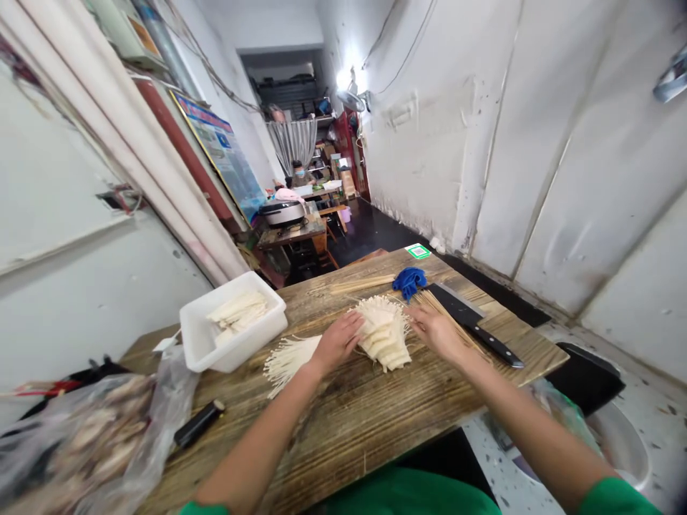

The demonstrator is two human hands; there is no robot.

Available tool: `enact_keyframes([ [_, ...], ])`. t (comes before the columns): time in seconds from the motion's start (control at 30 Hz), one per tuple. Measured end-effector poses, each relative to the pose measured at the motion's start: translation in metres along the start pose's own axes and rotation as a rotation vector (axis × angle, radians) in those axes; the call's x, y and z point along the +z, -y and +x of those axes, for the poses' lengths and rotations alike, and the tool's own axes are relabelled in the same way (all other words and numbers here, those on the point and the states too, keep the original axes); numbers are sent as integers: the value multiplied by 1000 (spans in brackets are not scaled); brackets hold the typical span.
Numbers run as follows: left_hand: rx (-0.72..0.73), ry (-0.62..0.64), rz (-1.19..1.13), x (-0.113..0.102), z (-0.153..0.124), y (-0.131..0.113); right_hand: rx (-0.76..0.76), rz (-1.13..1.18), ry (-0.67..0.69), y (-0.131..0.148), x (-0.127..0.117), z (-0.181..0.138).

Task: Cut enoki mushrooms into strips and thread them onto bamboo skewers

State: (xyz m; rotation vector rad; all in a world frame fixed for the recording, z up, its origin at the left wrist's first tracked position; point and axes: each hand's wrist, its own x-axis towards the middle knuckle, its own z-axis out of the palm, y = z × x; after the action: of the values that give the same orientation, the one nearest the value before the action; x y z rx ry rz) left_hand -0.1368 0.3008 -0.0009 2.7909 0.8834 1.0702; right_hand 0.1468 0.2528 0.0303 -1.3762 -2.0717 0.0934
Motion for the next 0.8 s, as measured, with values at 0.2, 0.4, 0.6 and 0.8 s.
enact_keyframes([
  [0.2,-2,90,-131,7,12,11,-132,-90,215,5,18,42],
  [0.4,-106,11,-236,16,15,11,-183,-78,283,11,20,59],
  [0.6,-281,-249,-362,-1,30,17,-222,59,243,36,12,113],
  [0.8,-487,-569,-543,-59,50,21,-199,283,221,92,-8,175],
])
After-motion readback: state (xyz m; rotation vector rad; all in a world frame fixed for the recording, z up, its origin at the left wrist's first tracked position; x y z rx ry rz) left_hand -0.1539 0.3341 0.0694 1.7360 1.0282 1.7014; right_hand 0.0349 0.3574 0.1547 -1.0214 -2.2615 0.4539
